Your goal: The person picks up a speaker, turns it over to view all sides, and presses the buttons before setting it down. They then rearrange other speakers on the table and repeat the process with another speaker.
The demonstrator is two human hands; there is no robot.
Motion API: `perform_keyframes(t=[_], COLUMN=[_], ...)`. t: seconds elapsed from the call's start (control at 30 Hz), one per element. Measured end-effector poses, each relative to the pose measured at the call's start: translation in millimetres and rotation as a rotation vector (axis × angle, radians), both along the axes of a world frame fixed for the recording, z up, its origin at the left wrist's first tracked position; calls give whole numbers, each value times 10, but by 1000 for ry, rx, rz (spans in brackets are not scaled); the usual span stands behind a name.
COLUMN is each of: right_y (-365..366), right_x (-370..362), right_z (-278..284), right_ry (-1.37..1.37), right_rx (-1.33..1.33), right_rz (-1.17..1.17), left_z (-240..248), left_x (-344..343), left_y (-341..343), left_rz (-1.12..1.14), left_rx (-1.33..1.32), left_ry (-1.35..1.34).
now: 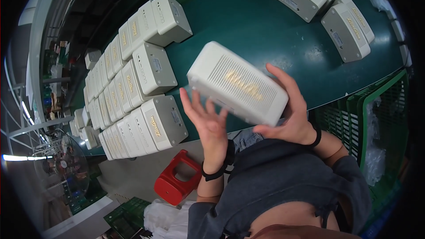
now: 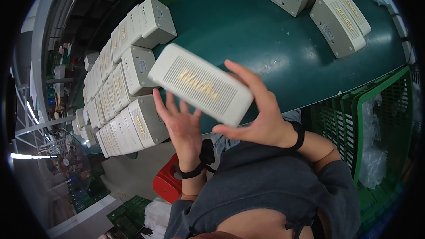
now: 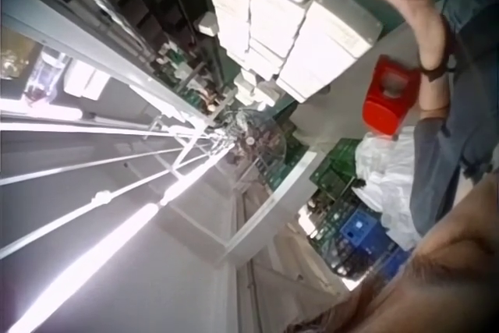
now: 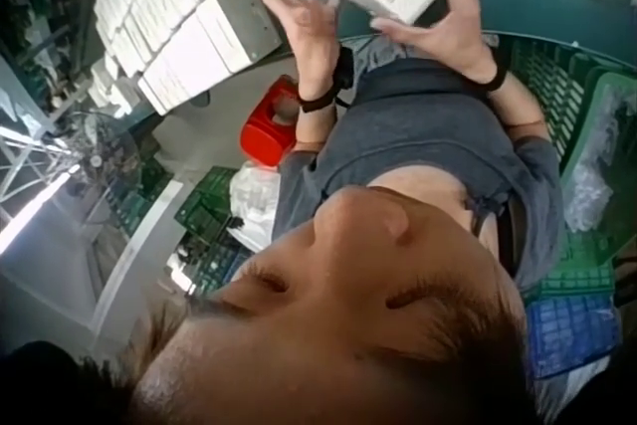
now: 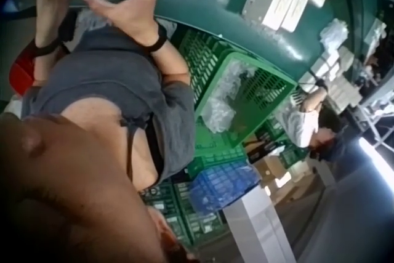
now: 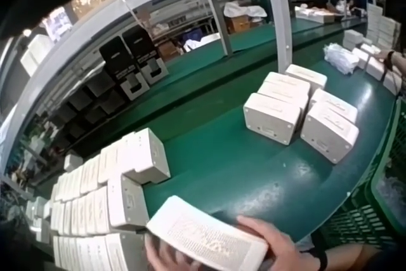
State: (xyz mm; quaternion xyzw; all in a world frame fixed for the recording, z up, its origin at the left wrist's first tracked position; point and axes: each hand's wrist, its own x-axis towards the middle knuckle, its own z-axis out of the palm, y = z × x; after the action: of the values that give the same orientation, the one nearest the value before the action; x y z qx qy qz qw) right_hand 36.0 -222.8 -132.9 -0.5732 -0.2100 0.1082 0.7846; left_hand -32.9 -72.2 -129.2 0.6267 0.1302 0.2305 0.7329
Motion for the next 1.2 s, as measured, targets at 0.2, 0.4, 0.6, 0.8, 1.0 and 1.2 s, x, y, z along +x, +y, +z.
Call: perform_keyframes(t=[0.2,0.4,0.6,0.8,1.0,1.2], right_y=[64,-2,-25,-67,-74,-104], right_x=[28,126,105,131,67,37], right_z=[74,108,19,16,69,50], right_ry=[-602,-618,-330,-310,19,153], right_rx=[-305,-261,-212,-195,-19,42], right_rz=[96,104,60,69,310,364], left_z=[-45,-39,-227,-274,-256,-202], left_x=[-97,-25,-59,-89,-239,-163], left_y=[-33,77,128,172,259,349], left_rz=[-105,-169,-235,-178,-102,6], left_rx=[-377,-745,-1307,-1063,-332,-352], left_ry=[171,61,-90,-53,176,26])
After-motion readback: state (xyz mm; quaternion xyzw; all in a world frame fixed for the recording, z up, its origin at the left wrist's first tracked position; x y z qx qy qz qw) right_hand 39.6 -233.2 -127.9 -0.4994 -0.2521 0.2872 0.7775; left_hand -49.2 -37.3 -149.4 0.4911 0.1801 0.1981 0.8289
